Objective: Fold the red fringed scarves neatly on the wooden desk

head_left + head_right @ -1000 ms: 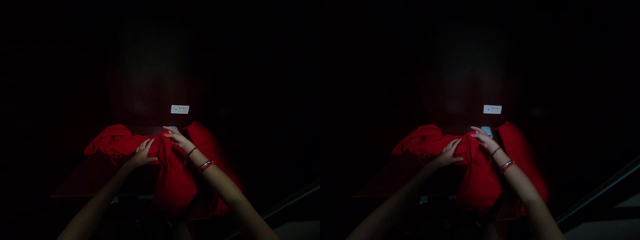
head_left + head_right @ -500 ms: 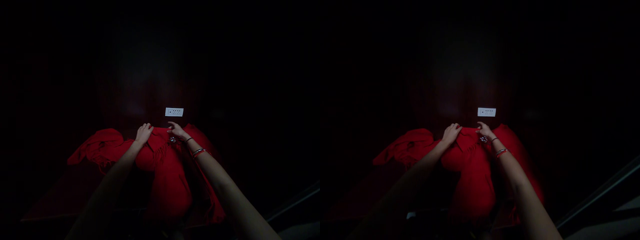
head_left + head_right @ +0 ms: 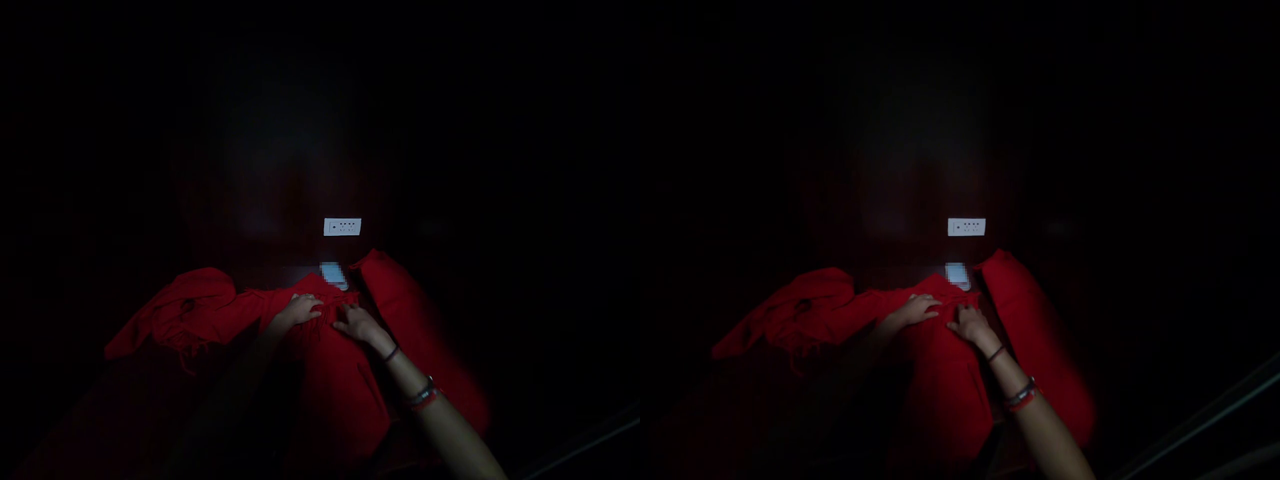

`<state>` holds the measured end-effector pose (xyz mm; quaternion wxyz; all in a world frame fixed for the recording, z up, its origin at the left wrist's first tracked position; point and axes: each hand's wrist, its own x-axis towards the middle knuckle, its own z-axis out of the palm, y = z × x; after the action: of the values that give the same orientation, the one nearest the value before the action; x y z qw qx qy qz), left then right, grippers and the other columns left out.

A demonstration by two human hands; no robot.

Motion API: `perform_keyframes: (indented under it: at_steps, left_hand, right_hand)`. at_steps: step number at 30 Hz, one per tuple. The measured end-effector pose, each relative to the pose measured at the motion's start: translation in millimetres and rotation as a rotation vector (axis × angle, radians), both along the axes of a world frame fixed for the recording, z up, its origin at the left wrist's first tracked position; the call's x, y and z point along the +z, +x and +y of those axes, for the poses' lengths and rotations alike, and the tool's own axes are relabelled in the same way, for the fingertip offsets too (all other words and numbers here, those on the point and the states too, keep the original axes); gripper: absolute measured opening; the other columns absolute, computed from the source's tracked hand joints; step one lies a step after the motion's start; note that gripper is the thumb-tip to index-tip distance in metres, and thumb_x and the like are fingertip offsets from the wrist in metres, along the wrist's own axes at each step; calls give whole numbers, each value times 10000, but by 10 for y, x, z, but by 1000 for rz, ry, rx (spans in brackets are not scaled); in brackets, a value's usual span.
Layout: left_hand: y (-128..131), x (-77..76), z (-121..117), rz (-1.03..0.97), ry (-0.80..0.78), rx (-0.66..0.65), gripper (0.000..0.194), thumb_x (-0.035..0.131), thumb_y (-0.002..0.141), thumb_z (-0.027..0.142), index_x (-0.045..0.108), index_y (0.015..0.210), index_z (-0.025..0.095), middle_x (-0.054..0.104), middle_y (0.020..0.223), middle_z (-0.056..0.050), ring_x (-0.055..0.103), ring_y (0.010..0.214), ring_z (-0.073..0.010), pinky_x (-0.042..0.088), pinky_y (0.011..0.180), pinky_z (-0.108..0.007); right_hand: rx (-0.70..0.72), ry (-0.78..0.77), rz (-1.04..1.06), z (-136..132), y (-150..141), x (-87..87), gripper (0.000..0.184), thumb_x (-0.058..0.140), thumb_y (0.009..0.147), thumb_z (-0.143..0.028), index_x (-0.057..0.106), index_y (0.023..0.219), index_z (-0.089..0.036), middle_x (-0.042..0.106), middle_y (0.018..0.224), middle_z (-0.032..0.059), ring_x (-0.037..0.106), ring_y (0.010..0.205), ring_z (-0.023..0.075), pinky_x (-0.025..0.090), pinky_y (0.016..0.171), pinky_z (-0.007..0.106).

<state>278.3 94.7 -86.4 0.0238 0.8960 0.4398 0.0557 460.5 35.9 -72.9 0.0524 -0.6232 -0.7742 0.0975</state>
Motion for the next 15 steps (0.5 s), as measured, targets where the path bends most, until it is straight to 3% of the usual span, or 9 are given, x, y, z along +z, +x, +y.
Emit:
perform_keyframes:
  at_steps: [3, 6, 10, 15]
  left_hand:
    - [24, 33, -42, 63, 37, 36, 301, 391, 787, 324, 538, 1041, 262, 536, 1078, -61, 477, 1001, -202, 358, 818, -351]
    - [5, 49, -163, 114, 50, 102, 295, 401, 767, 243, 543, 1025, 237, 549, 1051, -75, 496, 968, -211, 380, 790, -348]
    - [-87, 34, -376, 130, 26, 199, 269, 402, 747, 200, 577, 950, 187, 567, 976, -107, 529, 899, -220, 408, 740, -340]
    - [-169, 49, -463, 98, 13, 294, 292, 356, 766, 172, 571, 961, 144, 572, 944, -122, 546, 859, -225, 412, 726, -331]
  right_hand:
    - [72, -131, -120, -301, 35, -146, 714, 446, 708, -540, 308, 1266, -116, 311, 1283, 198, 294, 1171, 299, 287, 910, 405]
    - [149, -139, -180, -385, 84, -197, 693, 334, 769, -534, 192, 1313, -129, 115, 1361, 165, 92, 1233, 314, 119, 959, 497]
    - [311, -219, -229, -163, 164, -69, 667, 334, 771, -530, 115, 1320, -222, 52, 1381, 87, -12, 1241, 299, -45, 903, 592]
    - [392, -195, -247, 50, 181, 67, 676, 513, 703, -451, 217, 1289, -292, 129, 1379, 54, 10, 1243, 296, 1, 914, 584]
